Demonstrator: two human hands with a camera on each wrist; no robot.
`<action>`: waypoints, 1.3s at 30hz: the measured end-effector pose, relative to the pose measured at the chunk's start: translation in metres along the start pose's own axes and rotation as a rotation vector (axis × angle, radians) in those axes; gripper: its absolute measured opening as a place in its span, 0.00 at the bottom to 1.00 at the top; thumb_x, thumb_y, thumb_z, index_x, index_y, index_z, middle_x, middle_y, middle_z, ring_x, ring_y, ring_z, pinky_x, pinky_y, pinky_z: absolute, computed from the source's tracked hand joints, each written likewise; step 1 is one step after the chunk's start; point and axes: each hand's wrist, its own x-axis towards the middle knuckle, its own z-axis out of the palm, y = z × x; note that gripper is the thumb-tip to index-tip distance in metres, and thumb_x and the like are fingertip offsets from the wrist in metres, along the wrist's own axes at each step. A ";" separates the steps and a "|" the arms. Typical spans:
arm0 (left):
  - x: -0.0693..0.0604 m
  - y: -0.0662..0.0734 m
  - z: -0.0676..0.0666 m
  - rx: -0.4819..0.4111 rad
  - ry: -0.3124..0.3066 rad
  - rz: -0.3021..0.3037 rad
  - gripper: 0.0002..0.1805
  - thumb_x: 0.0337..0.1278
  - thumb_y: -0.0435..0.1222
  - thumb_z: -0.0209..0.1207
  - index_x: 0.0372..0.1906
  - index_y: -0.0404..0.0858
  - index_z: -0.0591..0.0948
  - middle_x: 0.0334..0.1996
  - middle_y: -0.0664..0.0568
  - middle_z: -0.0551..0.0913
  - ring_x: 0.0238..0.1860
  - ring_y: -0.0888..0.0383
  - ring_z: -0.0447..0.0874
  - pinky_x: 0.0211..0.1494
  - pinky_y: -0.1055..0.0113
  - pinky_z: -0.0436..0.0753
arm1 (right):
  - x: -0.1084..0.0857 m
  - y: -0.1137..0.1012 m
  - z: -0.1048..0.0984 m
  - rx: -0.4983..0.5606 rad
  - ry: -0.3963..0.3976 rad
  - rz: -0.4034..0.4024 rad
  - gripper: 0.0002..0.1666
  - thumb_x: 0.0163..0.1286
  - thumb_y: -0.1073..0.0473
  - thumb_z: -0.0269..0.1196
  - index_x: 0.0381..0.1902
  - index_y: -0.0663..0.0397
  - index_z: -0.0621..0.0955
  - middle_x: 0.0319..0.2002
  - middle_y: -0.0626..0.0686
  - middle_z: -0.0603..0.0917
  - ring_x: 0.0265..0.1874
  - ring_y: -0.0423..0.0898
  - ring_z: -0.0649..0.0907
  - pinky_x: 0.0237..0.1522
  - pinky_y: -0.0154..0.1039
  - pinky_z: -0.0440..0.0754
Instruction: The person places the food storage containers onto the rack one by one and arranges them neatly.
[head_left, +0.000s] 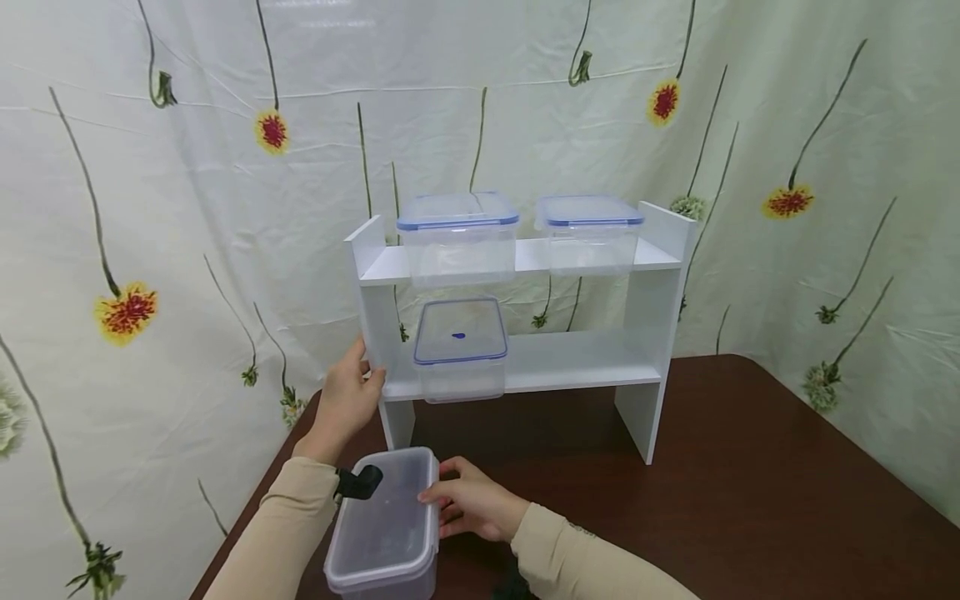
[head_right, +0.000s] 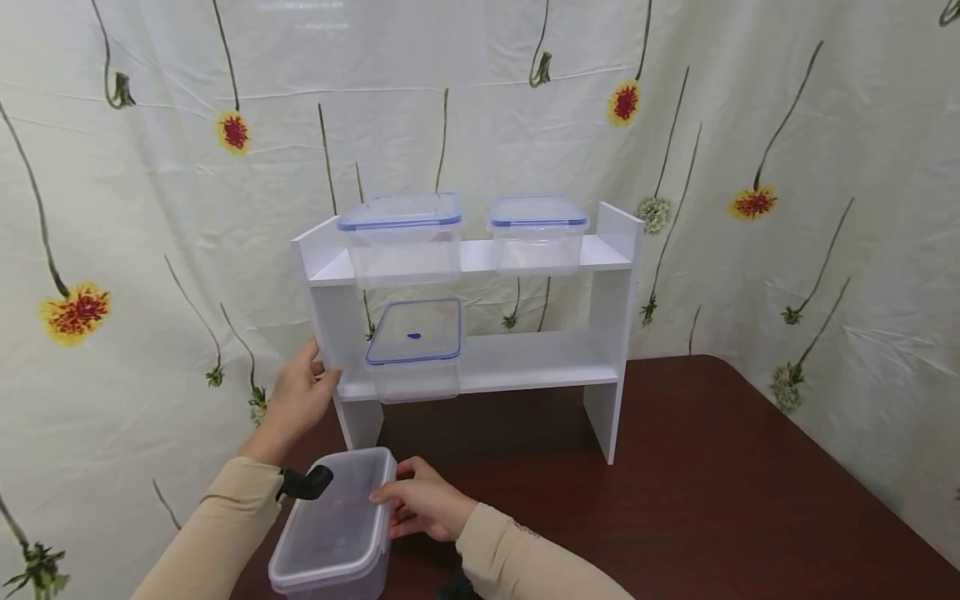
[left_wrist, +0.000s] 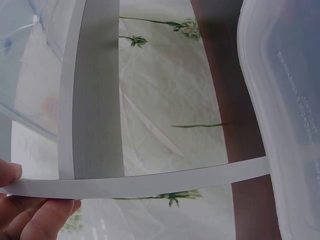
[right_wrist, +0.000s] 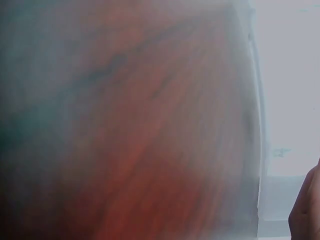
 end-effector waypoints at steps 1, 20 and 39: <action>0.000 0.000 0.000 0.001 0.000 0.000 0.32 0.70 0.28 0.50 0.76 0.37 0.61 0.62 0.27 0.76 0.57 0.34 0.82 0.51 0.40 0.84 | 0.000 0.000 -0.001 0.001 -0.003 -0.001 0.29 0.62 0.60 0.67 0.59 0.50 0.67 0.27 0.51 0.75 0.20 0.42 0.75 0.23 0.35 0.82; 0.003 0.000 0.002 0.021 -0.013 0.016 0.32 0.70 0.28 0.50 0.77 0.36 0.59 0.61 0.26 0.76 0.56 0.33 0.83 0.50 0.40 0.84 | -0.031 -0.015 -0.031 0.001 -0.073 -0.040 0.31 0.62 0.60 0.63 0.63 0.53 0.69 0.28 0.49 0.79 0.21 0.39 0.79 0.26 0.34 0.81; 0.004 -0.002 0.001 0.032 0.003 0.032 0.32 0.69 0.27 0.51 0.76 0.35 0.61 0.62 0.26 0.76 0.57 0.33 0.82 0.50 0.40 0.84 | -0.088 -0.017 -0.072 -0.019 -0.124 -0.049 0.31 0.60 0.59 0.62 0.62 0.56 0.69 0.37 0.50 0.84 0.34 0.41 0.86 0.35 0.40 0.86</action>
